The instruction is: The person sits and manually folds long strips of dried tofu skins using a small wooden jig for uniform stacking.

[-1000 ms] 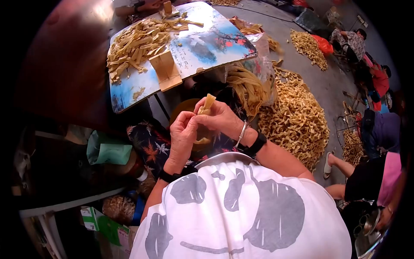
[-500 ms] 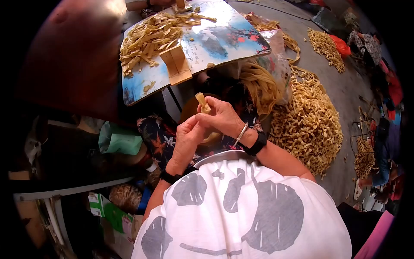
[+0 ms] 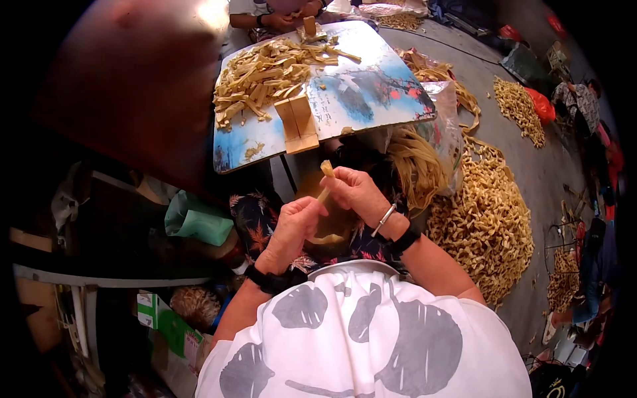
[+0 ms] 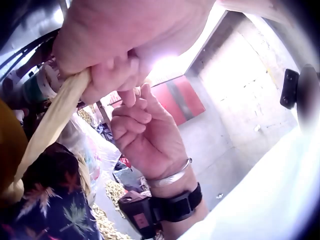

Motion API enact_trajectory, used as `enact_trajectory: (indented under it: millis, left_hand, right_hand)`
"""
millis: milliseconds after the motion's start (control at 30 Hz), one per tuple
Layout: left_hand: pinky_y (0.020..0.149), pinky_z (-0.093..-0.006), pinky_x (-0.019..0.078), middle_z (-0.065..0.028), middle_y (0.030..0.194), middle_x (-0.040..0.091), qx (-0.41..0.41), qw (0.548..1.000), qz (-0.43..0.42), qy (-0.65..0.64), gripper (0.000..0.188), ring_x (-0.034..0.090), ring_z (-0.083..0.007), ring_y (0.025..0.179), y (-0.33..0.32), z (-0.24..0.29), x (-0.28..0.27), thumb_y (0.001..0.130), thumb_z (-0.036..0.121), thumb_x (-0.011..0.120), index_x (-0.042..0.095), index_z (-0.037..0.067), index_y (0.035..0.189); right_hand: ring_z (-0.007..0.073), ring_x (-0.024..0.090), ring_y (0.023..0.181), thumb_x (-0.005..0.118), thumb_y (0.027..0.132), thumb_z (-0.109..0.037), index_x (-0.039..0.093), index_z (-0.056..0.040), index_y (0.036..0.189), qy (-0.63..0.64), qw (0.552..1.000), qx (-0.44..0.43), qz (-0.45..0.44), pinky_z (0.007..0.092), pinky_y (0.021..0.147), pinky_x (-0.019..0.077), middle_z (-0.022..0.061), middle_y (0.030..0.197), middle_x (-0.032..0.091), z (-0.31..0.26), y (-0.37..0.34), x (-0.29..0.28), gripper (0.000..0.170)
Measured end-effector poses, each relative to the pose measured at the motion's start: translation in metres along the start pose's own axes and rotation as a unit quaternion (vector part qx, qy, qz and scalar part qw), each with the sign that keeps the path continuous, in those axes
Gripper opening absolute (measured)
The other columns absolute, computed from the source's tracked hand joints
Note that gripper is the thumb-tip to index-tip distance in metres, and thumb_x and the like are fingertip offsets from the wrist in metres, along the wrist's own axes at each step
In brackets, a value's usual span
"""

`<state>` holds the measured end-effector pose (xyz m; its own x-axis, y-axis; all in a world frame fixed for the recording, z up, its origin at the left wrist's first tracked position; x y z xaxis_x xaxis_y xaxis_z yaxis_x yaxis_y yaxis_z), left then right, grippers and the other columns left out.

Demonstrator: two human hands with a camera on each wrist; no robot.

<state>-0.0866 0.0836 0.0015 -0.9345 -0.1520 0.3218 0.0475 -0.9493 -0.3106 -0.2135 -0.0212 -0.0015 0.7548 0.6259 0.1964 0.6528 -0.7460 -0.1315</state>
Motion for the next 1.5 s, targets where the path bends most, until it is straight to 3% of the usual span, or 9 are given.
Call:
enact_trajectory:
  millis: [167, 333, 533, 567, 867, 1000, 1233, 1367, 1500]
  left_hand:
    - [0.047, -0.0187, 0.0249, 0.0099, 0.060, 0.041, 0.092, 0.973, 0.045, 0.209, 0.025, 0.032, -0.0008, 0.052, 0.026, 0.036, -0.022, 0.100, 0.022, 0.057, 0.064, 0.005, 0.084]
    - [0.051, -0.0241, 0.0369, 0.0018, 0.062, 0.052, 0.235, 0.859, 0.147, 0.431, 0.018, 0.044, -0.0056, 0.057, 0.067, 0.088, -0.052, 0.095, 0.016, 0.063, 0.068, 0.000, 0.090]
    - [0.056, -0.0306, 0.0432, -0.0081, 0.064, 0.058, 0.321, 0.798, 0.200, 0.469, 0.014, 0.050, -0.0129, 0.057, 0.118, 0.120, -0.078, 0.091, 0.014, 0.066, 0.067, 0.000, 0.090]
    - [0.057, -0.0307, 0.0438, -0.0083, 0.064, 0.058, 0.320, 0.805, 0.204, 0.457, 0.014, 0.051, -0.0133, 0.058, 0.125, 0.121, -0.081, 0.091, 0.015, 0.066, 0.068, 0.000, 0.091]
    - [0.060, -0.0307, 0.0459, -0.0074, 0.066, 0.061, 0.326, 0.763, 0.297, 0.472, 0.017, 0.058, -0.0136, 0.063, 0.168, 0.093, -0.114, 0.091, 0.017, 0.065, 0.068, 0.001, 0.088]
    - [0.054, -0.0273, 0.0441, -0.0013, 0.064, 0.057, 0.205, 0.865, 0.246, 0.386, 0.020, 0.054, -0.0090, 0.057, 0.166, 0.082, -0.109, 0.093, 0.020, 0.064, 0.066, 0.002, 0.084]
    - [0.056, -0.0214, 0.0417, 0.0031, 0.069, 0.058, 0.144, 0.951, 0.217, 0.168, 0.017, 0.045, -0.0047, 0.056, 0.117, 0.072, -0.115, 0.100, 0.016, 0.055, 0.065, 0.004, 0.096]
    - [0.075, -0.0218, 0.0461, -0.0021, 0.086, 0.066, 0.181, 0.974, 0.136, 0.020, 0.014, 0.057, -0.0073, 0.076, 0.085, 0.057, -0.092, 0.098, 0.015, 0.057, 0.065, 0.003, 0.100]
    - [0.079, -0.0210, 0.0463, -0.0023, 0.090, 0.067, 0.170, 0.975, 0.138, 0.027, 0.011, 0.061, -0.0082, 0.086, 0.060, 0.039, -0.049, 0.094, 0.007, 0.061, 0.066, 0.003, 0.103]
  right_hand:
    - [0.0074, 0.061, 0.060, 0.061, 0.095, -0.019, 0.066, -0.0011, 0.092, -0.172, 0.979, -0.102, 0.049, 0.0236, 0.057, 0.0480, 0.0030, 0.067, 0.065, -0.021, 0.032, 0.002, 0.019]
    - [0.0137, 0.063, 0.059, 0.057, 0.097, -0.015, 0.061, -0.0005, 0.094, -0.183, 0.965, -0.172, 0.073, 0.0287, 0.056, 0.0497, 0.0072, 0.069, 0.065, -0.050, 0.086, 0.001, 0.015]
    - [0.0335, 0.064, 0.066, 0.057, 0.096, -0.013, 0.056, -0.0021, 0.090, -0.299, 0.893, -0.282, 0.184, 0.0395, 0.061, 0.0493, 0.0148, 0.072, 0.064, -0.056, 0.135, 0.001, 0.012]
    - [0.0271, 0.062, 0.060, 0.057, 0.098, -0.017, 0.056, -0.0023, 0.088, -0.315, 0.873, -0.310, 0.205, 0.0361, 0.055, 0.0474, 0.0124, 0.069, 0.062, -0.054, 0.143, 0.000, 0.018]
    - [0.0378, 0.063, 0.084, 0.059, 0.091, -0.015, 0.060, -0.0070, 0.097, -0.474, 0.816, -0.273, 0.186, 0.0470, 0.074, 0.0513, 0.0168, 0.087, 0.065, -0.022, 0.176, -0.010, 0.010]
    - [0.0395, 0.063, 0.085, 0.060, 0.089, -0.013, 0.062, -0.0070, 0.096, -0.459, 0.827, -0.274, 0.173, 0.0461, 0.076, 0.0519, 0.0156, 0.086, 0.066, -0.022, 0.177, -0.022, 0.009]
    - [0.0120, 0.067, 0.062, 0.053, 0.097, -0.007, 0.060, -0.0005, 0.094, -0.214, 0.965, -0.125, 0.091, 0.0261, 0.057, 0.0542, 0.0084, 0.075, 0.068, -0.024, 0.140, -0.039, 0.010]
    - [0.0123, 0.067, 0.061, 0.056, 0.096, -0.008, 0.059, -0.0020, 0.104, -0.242, 0.957, -0.146, 0.062, 0.0265, 0.058, 0.0532, 0.0068, 0.070, 0.066, -0.028, 0.083, -0.025, 0.010]
    - [0.0298, 0.065, 0.065, 0.072, 0.086, -0.032, 0.062, -0.0027, 0.104, -0.398, 0.895, -0.184, 0.076, 0.0365, 0.062, 0.0522, 0.0129, 0.074, 0.064, -0.022, 0.047, -0.005, 0.036]
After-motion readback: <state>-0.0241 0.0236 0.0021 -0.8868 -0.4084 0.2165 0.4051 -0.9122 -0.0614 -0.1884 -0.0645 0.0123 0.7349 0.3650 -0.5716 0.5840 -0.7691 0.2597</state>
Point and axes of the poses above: each hand's wrist, its own y-axis towards the middle knuckle, its own x-axis out of the palm, z = x × y, the point moved 4 cm from there along y, towards the middle knuckle
